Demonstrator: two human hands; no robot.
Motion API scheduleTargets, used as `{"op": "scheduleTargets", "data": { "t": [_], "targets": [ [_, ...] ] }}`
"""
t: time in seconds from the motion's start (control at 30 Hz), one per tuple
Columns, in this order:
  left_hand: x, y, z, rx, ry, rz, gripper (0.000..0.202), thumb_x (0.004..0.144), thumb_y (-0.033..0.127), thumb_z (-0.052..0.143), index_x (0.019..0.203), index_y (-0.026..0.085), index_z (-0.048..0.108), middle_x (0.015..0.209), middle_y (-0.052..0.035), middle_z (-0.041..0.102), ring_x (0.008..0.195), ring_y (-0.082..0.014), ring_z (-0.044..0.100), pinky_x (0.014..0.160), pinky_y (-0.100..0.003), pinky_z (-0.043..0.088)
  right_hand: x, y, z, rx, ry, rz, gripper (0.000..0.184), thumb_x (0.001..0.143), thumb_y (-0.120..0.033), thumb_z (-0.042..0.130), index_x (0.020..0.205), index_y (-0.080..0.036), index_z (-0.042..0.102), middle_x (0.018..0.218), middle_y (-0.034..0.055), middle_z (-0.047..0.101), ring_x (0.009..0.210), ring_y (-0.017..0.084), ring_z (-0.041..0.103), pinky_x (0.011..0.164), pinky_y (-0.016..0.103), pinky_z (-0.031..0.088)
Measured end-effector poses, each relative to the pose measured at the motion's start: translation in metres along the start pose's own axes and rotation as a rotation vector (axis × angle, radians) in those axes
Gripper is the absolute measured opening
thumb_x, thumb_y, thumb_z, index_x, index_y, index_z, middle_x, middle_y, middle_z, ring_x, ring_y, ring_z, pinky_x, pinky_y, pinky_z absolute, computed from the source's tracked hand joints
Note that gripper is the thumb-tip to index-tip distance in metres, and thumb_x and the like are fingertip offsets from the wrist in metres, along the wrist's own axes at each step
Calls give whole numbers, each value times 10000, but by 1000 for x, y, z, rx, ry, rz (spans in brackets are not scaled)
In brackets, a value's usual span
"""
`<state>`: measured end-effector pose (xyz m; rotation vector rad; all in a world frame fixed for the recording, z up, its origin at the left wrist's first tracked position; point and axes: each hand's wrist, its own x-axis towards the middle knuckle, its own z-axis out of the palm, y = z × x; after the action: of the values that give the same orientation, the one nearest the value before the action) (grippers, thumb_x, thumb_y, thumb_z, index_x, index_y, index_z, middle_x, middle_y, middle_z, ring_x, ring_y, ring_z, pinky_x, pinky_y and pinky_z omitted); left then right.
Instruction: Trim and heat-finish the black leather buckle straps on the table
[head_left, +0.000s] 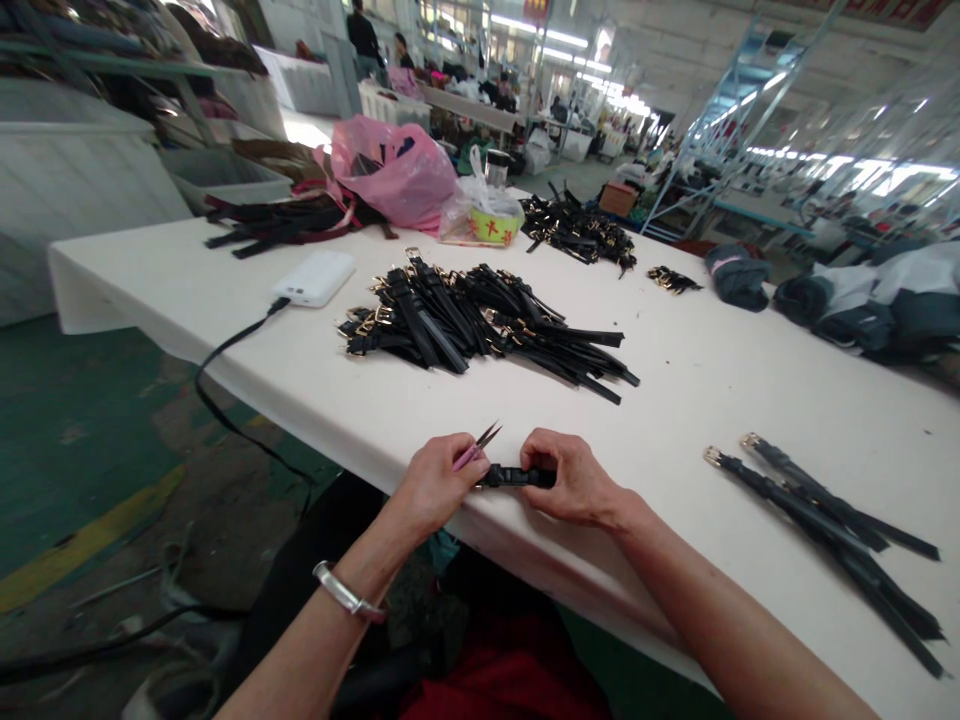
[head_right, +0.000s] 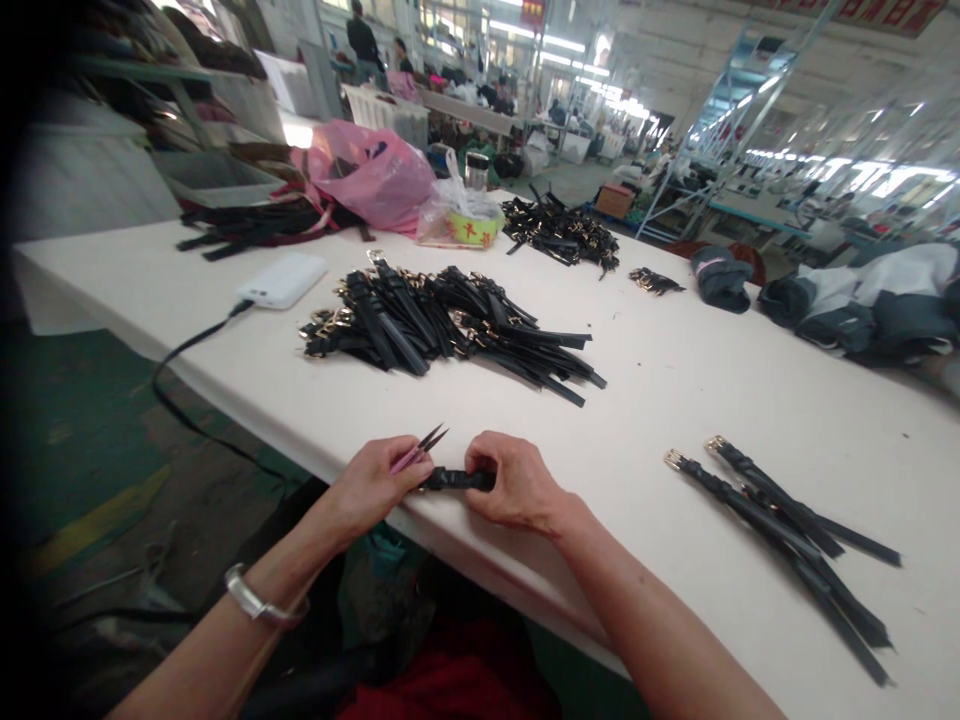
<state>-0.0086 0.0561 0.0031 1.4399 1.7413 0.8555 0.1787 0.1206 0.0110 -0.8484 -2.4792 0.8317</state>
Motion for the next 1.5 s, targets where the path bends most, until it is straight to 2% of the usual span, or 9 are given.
{"op": "scheduleTargets", "data": {
  "t": [0.17,0.3,0.43,0.63,0.8,1.03,1.3,1.4,1.5],
  "targets": [
    [-2,2,3,55,65,-14,192,738,320,505,598,191,531,535,57,456,561,-133,445,536,-245,290,0,3,3,75,27,-57,166,661,-177,719,809,-190,646,807,-5,587,717,120,540,661,234,428],
    [-5,4,5,86,98,-9,176,750,302,501,620,192,548,562,49,499,591,-141,482,566,-247,313,1,4,7,-19,124,-101,101,729,-207,700,829,-212,708,847,29,624,799,155,563,732,277,447],
    [-8,6,5,114,131,-8,169,753,283,502,615,193,540,568,46,504,596,-141,484,578,-246,316,1,4,13,-163,106,-209,93,788,-238,661,860,-221,716,849,44,643,807,171,543,728,292,442],
    [-5,3,5,139,165,-20,175,749,266,505,590,196,523,538,53,473,563,-133,459,554,-246,290,3,4,19,-271,114,-303,150,858,-167,555,779,-194,679,827,47,640,795,159,536,698,267,417],
    [-5,3,5,147,181,-23,173,740,264,517,582,196,515,530,56,464,552,-129,449,549,-246,284,5,4,16,-245,31,-238,132,866,-135,533,768,-174,613,830,34,603,767,136,539,683,235,402],
    [-6,3,6,129,198,-33,183,737,286,527,579,195,524,523,58,455,548,-126,444,542,-238,285,9,11,10,-21,3,-113,120,864,-153,558,745,-172,555,760,-1,532,700,115,506,649,222,383],
    [-6,-1,5,74,225,-53,156,711,289,557,591,190,566,523,52,495,543,-127,462,533,-237,293,7,13,6,46,32,-11,99,831,-142,576,737,-162,601,734,-5,549,676,104,506,636,223,380],
    [-4,-2,4,19,219,-58,130,699,279,571,614,184,596,544,42,542,556,-129,491,538,-231,322,5,10,6,33,55,32,52,797,-154,605,829,-166,644,768,-5,559,626,89,486,605,220,377],
    [-4,-4,4,-63,211,-66,111,692,272,577,640,178,605,511,48,534,494,-116,478,494,-218,334,4,6,7,6,19,38,159,761,-187,643,914,-198,683,841,-1,591,636,88,498,621,224,392]
  ]
}}
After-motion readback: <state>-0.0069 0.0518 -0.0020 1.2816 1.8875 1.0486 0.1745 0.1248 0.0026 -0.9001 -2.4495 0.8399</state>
